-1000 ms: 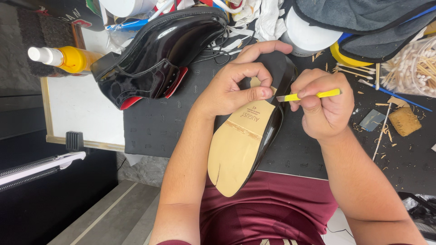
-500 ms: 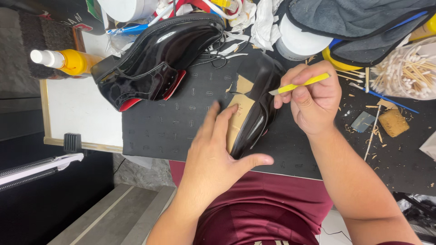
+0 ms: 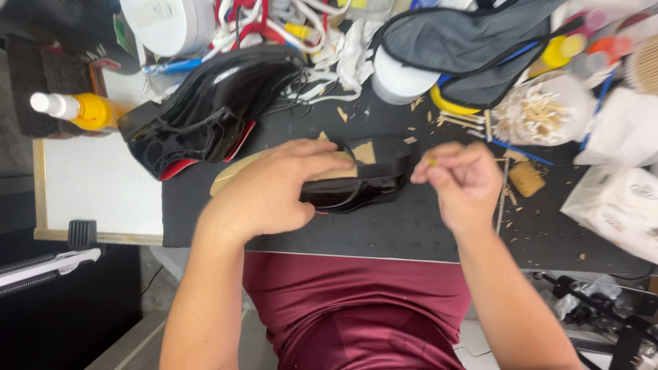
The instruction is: The person uses a yellow utility knife to trim the edges of a black rubber heel pad attached to the sole of a black patent leather shoe. They carefully cut along the perimeter of the heel and the sides of the sole to remove excess material.
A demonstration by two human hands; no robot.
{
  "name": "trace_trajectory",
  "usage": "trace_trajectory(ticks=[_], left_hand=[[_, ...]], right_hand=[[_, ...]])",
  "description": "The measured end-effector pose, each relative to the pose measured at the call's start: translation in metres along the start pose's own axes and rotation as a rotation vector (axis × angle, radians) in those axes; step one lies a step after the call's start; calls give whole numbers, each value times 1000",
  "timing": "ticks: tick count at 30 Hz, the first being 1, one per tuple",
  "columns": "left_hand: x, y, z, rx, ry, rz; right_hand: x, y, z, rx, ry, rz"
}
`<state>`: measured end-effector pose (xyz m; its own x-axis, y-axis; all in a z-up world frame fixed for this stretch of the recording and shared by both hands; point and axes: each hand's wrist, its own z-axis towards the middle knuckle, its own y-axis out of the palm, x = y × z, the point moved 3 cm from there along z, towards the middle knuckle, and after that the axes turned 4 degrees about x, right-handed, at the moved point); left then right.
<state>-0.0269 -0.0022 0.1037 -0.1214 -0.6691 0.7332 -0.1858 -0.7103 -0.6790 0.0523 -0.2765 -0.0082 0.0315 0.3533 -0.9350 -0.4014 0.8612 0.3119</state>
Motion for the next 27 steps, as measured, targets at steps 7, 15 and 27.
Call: trace_trajectory(ticks=[7, 15, 27], left_hand=[[22, 14, 14, 149, -171, 23], [33, 19, 11, 197, -206, -115], [31, 39, -14, 121, 140, -65]], right_hand=[[-2, -51, -83, 58, 103, -334], [-17, -48, -104, 139, -45, -669], [-31, 8, -36, 128, -118, -1157]])
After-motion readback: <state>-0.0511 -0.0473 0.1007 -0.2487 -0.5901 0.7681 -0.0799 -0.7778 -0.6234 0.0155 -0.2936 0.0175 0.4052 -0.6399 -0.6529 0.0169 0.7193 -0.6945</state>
